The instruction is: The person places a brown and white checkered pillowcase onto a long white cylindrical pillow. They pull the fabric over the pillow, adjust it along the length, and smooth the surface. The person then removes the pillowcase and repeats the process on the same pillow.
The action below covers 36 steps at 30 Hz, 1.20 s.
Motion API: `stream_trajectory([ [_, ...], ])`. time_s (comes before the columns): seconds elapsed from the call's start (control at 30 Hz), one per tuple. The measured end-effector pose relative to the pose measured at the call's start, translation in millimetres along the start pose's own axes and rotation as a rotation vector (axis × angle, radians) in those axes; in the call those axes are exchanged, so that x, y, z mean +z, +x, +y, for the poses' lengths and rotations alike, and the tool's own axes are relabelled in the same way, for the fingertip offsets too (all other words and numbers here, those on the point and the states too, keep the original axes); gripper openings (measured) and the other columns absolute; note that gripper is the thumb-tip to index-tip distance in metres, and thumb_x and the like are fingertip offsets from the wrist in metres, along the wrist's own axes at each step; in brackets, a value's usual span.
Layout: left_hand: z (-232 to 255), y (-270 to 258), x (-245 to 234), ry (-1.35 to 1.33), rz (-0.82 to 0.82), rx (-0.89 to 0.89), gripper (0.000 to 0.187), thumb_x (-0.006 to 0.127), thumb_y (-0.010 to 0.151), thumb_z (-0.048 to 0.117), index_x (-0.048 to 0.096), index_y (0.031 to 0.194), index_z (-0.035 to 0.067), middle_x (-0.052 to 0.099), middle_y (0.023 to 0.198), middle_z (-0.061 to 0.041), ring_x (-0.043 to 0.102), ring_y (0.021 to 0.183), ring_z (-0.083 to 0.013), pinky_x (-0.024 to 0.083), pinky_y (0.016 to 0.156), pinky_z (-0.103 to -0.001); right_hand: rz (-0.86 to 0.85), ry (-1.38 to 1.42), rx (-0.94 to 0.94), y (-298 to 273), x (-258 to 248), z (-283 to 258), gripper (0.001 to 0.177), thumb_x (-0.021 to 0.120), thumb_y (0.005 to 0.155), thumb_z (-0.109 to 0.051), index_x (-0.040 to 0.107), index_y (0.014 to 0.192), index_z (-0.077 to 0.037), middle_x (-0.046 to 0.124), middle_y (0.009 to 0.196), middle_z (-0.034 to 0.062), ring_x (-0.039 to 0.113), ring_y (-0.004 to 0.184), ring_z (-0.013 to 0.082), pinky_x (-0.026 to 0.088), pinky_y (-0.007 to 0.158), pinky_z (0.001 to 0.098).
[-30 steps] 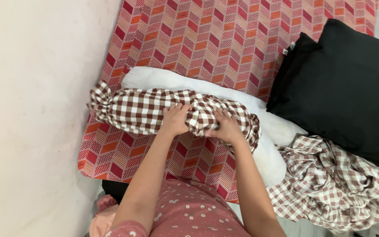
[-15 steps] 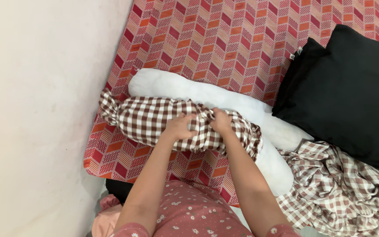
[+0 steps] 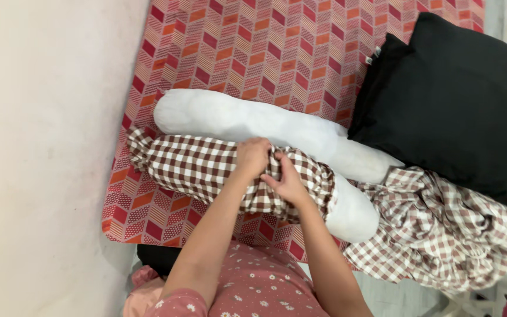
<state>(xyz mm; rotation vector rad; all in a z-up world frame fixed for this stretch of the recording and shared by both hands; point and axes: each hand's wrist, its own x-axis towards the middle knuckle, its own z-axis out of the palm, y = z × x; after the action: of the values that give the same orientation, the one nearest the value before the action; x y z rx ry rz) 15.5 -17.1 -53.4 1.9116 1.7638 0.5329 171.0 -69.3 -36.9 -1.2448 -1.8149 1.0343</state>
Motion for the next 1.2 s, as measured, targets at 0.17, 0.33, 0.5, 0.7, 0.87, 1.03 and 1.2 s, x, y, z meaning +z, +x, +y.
stream_trajectory([
  [0.17,-6,-5,-16,-0.239,0.120,-0.028,0.021,0.054,0.102,0.020,0.068,0.102,0.005,0.070,0.104,-0.017,0.064,0.101,-0.0374,0.049,0.088,-0.050,0.172,-0.274,0.374,-15,-54,15,0.064,0.072,0.088,-0.023,0.050,0.147,-0.012,0.056,0.146,0.0158,0.057,0.129,0.0371,0.044,0.107,0.0469],
  [0.33,-6,-19,-29,-0.450,0.212,-0.021,0.023,0.053,0.104,0.020,0.065,0.105,0.001,0.068,0.102,-0.019,0.064,0.097,-0.0380,0.050,0.085,-0.047,0.146,-0.626,0.427,-28,-63,65,0.037,0.076,0.095,-0.027,0.062,0.125,-0.008,0.067,0.124,0.0193,0.064,0.113,0.0380,0.043,0.096,0.0546],
  [0.5,6,-46,-75,-0.453,-0.014,-0.277,0.030,0.054,0.100,0.030,0.072,0.108,0.008,0.074,0.095,-0.016,0.070,0.090,-0.0300,0.053,0.087,-0.042,0.504,-0.298,0.383,-26,-31,48,0.018,0.060,0.101,-0.007,0.055,0.117,-0.001,0.069,0.104,0.0253,0.067,0.098,0.0420,0.053,0.085,0.0451],
  [0.7,38,-59,-100,0.317,0.572,0.491,0.115,0.072,0.038,0.083,0.064,0.121,0.004,0.067,0.118,-0.019,0.066,0.102,-0.0358,0.053,0.087,-0.058,0.577,-0.233,0.042,-41,-2,7,0.021,0.053,0.095,0.004,0.052,0.116,0.004,0.065,0.103,0.0247,0.066,0.094,0.0389,0.053,0.084,0.0442],
  [0.87,22,-55,-65,0.208,-0.353,0.082,0.109,0.092,0.044,0.072,0.063,0.120,0.000,0.071,0.111,-0.018,0.067,0.108,-0.0323,0.048,0.098,-0.055,0.333,0.091,0.185,-55,5,24,0.019,0.054,0.101,-0.005,0.054,0.118,0.002,0.068,0.106,0.0184,0.066,0.096,0.0256,0.053,0.086,0.0350],
  [1.03,19,-80,-52,0.250,-0.556,-0.037,0.080,0.087,0.062,0.067,0.068,0.111,0.006,0.075,0.096,-0.010,0.071,0.093,-0.0265,0.051,0.098,-0.049,0.221,0.104,0.294,-57,-36,44,0.039,0.051,0.096,-0.006,0.064,0.133,-0.007,0.072,0.121,0.0109,0.065,0.111,0.0269,0.053,0.100,0.0397],
  [1.2,19,-94,-54,0.176,-0.449,-0.015,0.046,0.088,0.075,0.033,0.070,0.113,0.014,0.076,0.094,-0.005,0.067,0.097,-0.0251,0.033,0.110,-0.055,-0.187,-0.786,0.166,-58,-53,24,0.096,0.071,0.056,-0.001,0.050,0.148,-0.015,0.046,0.156,0.0126,0.028,0.146,0.0483,0.011,0.105,0.0794],
])
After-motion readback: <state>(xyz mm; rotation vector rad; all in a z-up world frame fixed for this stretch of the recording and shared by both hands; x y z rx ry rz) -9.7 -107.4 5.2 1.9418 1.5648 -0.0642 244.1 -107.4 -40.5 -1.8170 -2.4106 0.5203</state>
